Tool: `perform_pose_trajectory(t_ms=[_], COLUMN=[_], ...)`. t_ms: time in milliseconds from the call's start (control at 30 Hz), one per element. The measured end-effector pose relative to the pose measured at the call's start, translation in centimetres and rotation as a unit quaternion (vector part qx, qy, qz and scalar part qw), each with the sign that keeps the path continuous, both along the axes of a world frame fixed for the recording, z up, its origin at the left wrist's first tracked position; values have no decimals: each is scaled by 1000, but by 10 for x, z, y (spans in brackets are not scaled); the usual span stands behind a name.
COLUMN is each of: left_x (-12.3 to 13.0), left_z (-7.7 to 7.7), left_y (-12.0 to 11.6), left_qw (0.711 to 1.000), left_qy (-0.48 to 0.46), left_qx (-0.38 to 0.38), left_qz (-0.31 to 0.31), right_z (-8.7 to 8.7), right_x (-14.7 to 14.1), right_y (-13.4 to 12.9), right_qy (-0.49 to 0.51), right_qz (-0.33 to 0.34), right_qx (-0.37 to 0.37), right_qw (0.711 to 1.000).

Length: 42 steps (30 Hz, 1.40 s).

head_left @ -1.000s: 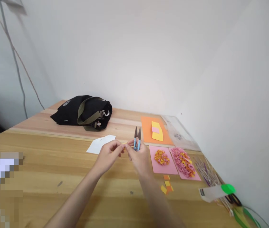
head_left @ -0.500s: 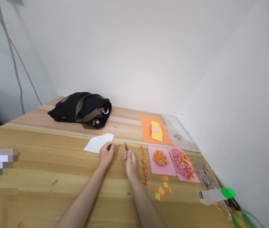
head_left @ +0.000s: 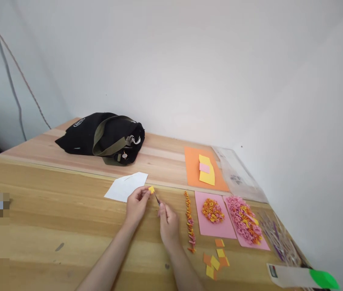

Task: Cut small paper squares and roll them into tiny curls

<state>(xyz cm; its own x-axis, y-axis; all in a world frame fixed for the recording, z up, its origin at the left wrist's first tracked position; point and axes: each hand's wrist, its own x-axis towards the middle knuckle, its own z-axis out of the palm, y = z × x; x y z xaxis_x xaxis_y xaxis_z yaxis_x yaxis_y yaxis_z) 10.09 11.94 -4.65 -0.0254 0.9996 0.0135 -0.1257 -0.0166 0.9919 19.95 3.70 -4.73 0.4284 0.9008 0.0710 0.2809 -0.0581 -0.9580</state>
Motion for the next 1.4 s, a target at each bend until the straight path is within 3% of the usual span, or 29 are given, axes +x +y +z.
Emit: perform_pose_trajectory(t_ms=[700, 1400], left_x=[-4, -4], left_z=[11, 9], left_y=[-3, -2], left_qw=[1000, 997], left_qy=[-4, 39], left_qx=[-9, -3], left_qz=[0, -70], right_z=[1, 3], right_x=[1, 3], right_y=[-1, 3], right_qy=[-28, 123], right_qz=[15, -17], right_qx=[-6, 2], right_qw=[999, 992])
